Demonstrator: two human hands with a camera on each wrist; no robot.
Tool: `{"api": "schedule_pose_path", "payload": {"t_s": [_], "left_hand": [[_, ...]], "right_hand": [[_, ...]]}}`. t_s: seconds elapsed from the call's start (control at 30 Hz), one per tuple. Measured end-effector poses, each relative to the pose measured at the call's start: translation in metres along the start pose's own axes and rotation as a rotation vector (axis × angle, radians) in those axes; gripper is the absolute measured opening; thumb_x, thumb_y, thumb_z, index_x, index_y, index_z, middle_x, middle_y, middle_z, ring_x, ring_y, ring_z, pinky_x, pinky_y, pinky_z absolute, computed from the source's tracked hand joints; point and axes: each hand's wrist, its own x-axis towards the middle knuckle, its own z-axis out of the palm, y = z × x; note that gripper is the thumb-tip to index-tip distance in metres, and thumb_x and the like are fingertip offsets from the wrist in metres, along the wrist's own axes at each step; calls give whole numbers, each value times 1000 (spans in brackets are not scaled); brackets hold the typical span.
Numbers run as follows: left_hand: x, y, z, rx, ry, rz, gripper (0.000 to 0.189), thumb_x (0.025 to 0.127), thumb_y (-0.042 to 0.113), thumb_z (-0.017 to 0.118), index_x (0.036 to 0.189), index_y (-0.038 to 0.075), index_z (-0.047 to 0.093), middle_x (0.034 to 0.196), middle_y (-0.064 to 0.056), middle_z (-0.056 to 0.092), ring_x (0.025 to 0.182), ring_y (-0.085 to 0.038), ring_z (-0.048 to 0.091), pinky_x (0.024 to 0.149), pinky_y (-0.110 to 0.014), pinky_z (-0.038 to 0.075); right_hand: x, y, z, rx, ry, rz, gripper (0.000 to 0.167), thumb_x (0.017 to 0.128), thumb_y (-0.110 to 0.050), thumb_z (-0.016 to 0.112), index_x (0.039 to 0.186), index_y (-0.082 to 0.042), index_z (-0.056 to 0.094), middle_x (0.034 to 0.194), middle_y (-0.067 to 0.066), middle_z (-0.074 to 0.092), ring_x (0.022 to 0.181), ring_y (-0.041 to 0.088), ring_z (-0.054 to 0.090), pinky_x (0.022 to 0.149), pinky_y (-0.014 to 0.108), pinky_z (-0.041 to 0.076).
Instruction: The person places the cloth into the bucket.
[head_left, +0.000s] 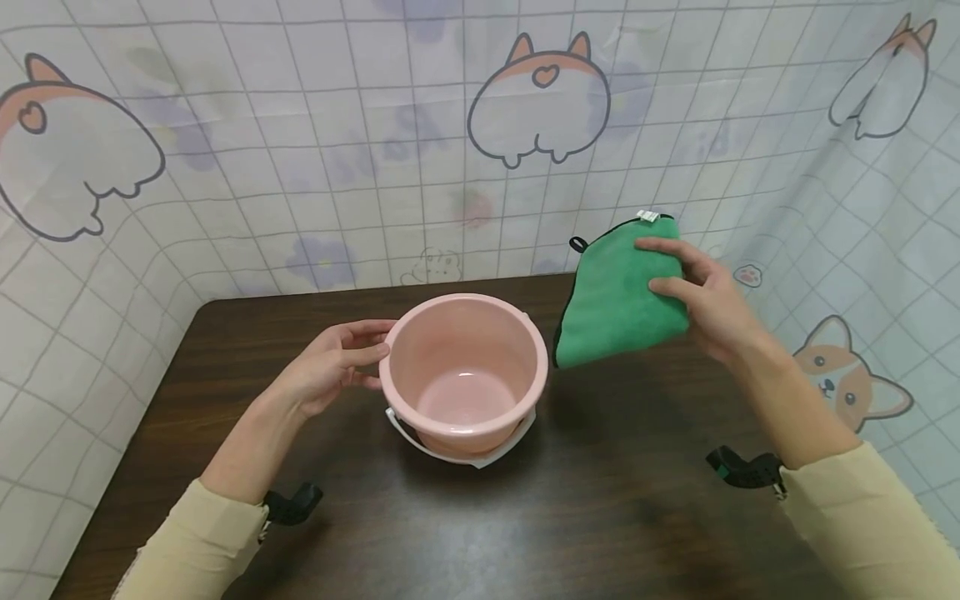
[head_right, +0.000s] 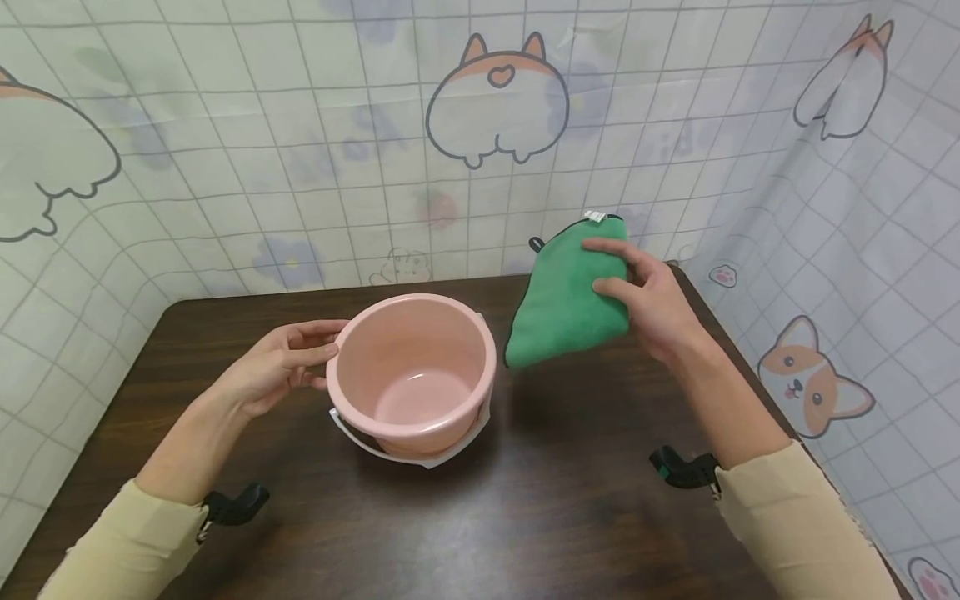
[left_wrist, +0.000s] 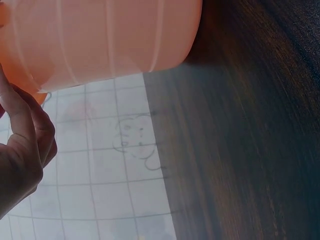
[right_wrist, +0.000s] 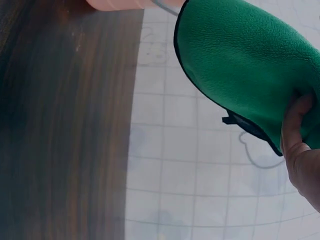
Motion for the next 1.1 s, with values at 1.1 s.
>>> {"api": "schedule_pose_path", "payload": {"t_s": [1.1], "left_hand": [[1,-1,-1,8,3,-14,51,104,5,58,151,-7,41,129,-14,55,93,-17,66,72,-33,63]], "right_hand": [[12,-34,39,58,-130,-183,46,101,7,50,141,-12,61,144,14,41,104,21,52,71,25,56]]}}
